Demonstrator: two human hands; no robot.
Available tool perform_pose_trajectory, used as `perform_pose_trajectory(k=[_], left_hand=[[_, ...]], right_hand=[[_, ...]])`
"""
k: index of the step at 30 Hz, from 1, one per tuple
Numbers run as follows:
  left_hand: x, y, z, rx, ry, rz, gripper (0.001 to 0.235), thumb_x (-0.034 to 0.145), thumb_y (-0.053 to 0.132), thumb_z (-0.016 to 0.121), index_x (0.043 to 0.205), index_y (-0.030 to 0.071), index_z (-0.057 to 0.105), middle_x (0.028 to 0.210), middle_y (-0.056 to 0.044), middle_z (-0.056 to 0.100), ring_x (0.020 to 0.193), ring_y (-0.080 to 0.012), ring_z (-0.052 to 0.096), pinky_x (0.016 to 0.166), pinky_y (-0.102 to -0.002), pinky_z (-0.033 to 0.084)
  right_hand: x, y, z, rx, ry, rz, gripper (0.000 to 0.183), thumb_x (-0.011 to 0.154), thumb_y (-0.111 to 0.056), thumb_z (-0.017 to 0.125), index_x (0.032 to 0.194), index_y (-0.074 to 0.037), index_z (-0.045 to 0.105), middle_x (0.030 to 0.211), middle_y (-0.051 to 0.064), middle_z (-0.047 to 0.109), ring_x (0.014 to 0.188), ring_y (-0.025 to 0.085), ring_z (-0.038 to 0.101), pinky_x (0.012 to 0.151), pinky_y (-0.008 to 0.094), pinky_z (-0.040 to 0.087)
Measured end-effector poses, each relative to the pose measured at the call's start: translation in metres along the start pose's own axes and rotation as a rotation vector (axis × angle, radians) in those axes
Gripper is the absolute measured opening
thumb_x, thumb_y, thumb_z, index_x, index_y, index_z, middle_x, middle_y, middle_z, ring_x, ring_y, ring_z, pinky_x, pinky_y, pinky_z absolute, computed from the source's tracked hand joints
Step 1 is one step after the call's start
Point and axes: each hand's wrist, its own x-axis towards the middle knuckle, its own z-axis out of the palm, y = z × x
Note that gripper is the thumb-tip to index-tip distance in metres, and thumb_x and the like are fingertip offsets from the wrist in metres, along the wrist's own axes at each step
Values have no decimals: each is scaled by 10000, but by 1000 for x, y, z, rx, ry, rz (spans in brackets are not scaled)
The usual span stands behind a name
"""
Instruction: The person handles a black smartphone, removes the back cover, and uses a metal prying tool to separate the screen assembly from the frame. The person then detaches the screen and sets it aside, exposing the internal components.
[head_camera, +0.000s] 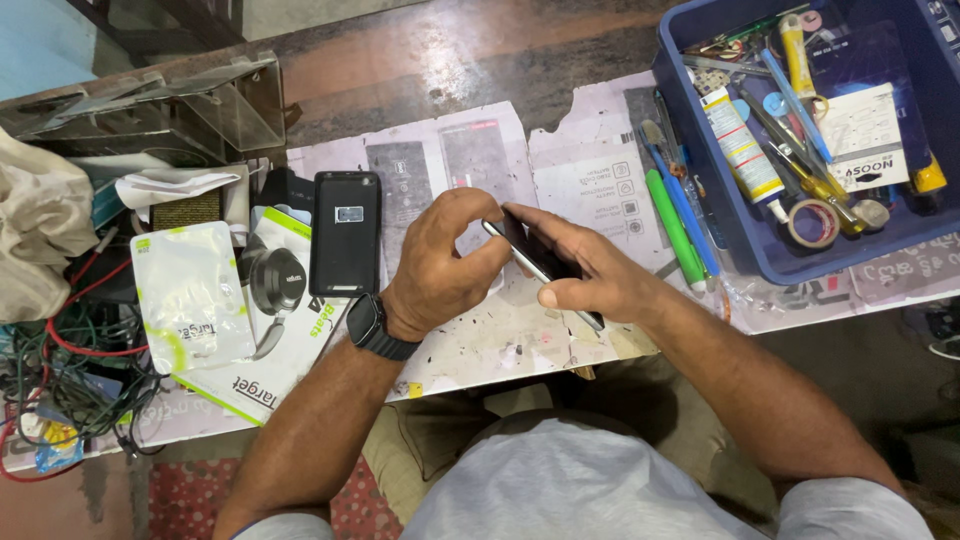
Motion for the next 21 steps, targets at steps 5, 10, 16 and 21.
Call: perform_pose_trajectory(k=[5,10,16,21], left_hand=[[-1,0,1,-12,11,12,229,795,-19,816,953,30,658,1144,-136,570,1043,-309,652,917,-434,595],[-2,0,2,-28,30,23,259,774,-38,815,966,34,658,1149,-146,574,1040,-334,648,918,-457,593],[-3,-1,4,-7,28,51,291,771,-49,825,985,30,645,1165,-164,567,1050,-346,650,903,-463,598],[-2,-1,4,-12,9,36,274,759,-39,814,955,28,634,1162,-154,560,1043,-344,646,890,-458,593]], right_hand=[[0,1,0,21,-4,15,1060,774,-373,720,1607,83,250,1389,166,526,1253,214,526,1081,309,408],[-1,1,-1,45,-17,-2,1046,787,-351,725,1611,80,247,1428,165,513,1294,214,513,1119,314,388],[-1,0,-1,95,-45,-36,1031,813,-317,727,1618,83,222,1526,175,460,1403,224,456,1199,331,326],[-1,-2,-1,84,-46,-45,1021,816,-307,721,1612,87,217,1563,187,434,1452,233,424,1230,343,296]])
